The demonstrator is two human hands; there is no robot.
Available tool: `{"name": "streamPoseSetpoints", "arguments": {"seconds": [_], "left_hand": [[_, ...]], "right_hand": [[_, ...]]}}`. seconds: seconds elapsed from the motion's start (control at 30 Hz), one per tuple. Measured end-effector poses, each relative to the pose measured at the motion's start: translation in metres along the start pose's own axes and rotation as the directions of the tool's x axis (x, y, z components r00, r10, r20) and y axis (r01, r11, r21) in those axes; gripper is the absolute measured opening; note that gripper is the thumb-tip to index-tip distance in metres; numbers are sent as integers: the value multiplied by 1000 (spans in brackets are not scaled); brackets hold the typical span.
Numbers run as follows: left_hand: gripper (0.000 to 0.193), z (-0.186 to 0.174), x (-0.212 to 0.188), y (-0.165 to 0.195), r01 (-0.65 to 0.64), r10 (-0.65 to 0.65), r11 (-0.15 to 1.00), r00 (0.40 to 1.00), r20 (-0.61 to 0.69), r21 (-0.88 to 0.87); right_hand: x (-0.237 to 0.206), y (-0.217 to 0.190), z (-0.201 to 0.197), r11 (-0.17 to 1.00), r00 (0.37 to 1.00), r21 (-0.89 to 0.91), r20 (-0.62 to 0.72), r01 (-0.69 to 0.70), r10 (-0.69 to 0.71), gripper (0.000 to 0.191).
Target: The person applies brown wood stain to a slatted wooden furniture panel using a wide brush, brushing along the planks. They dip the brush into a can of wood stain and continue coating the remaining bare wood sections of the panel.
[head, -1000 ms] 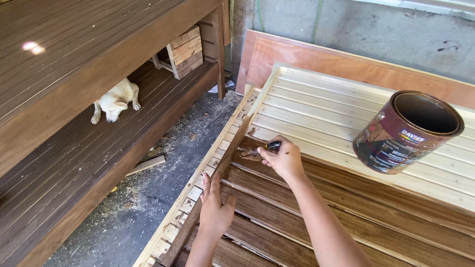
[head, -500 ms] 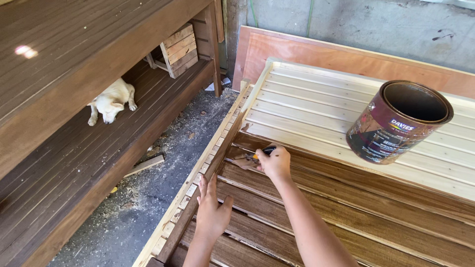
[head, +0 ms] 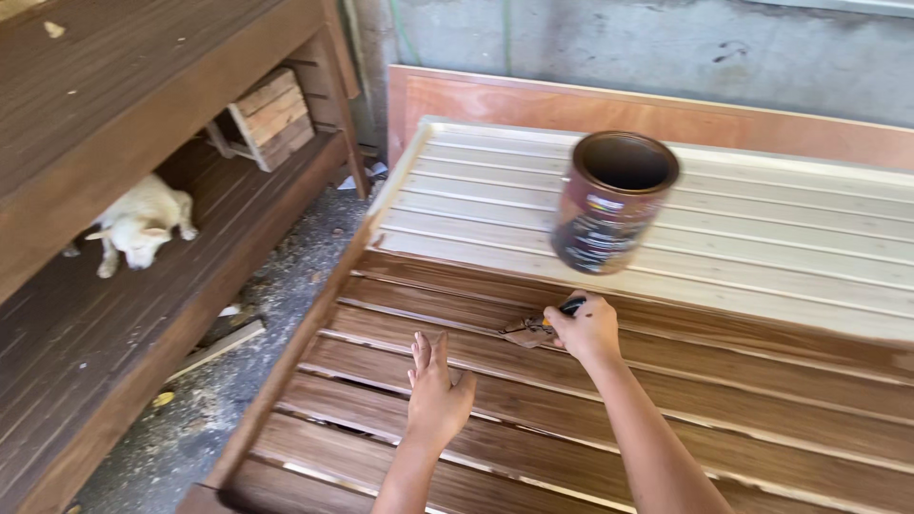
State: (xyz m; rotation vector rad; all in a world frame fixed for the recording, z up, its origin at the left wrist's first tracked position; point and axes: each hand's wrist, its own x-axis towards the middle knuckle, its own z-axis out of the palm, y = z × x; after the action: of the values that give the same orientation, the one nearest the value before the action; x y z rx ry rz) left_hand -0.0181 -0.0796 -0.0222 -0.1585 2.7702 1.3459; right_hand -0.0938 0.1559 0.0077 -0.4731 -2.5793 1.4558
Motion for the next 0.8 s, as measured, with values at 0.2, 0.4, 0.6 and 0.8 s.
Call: {"name": "streamPoseSetpoints", "arguments": {"seconds": [0.2, 0.4, 0.6, 0.8], "left_hand": [[82, 92, -40, 65, -30, 17, 994, 992, 128, 103], [81, 176, -74, 125, -60, 46, 996, 980, 194, 70], [81, 239, -94, 174, -119, 97, 990, 964, 246, 78], [81, 263, -100, 204, -100, 34, 983, 924, 381, 155]], "right_hand": [[-13, 79, -118, 997, 998, 52, -36, -50, 52, 20], [-18, 157, -215, 968, 994, 244, -71, -62, 82, 14], [-20, 247, -319, 905, 971, 417, -167, -89, 172, 14], [-30, 304, -427, 883, 892, 453, -339, -125, 300, 17]]}}
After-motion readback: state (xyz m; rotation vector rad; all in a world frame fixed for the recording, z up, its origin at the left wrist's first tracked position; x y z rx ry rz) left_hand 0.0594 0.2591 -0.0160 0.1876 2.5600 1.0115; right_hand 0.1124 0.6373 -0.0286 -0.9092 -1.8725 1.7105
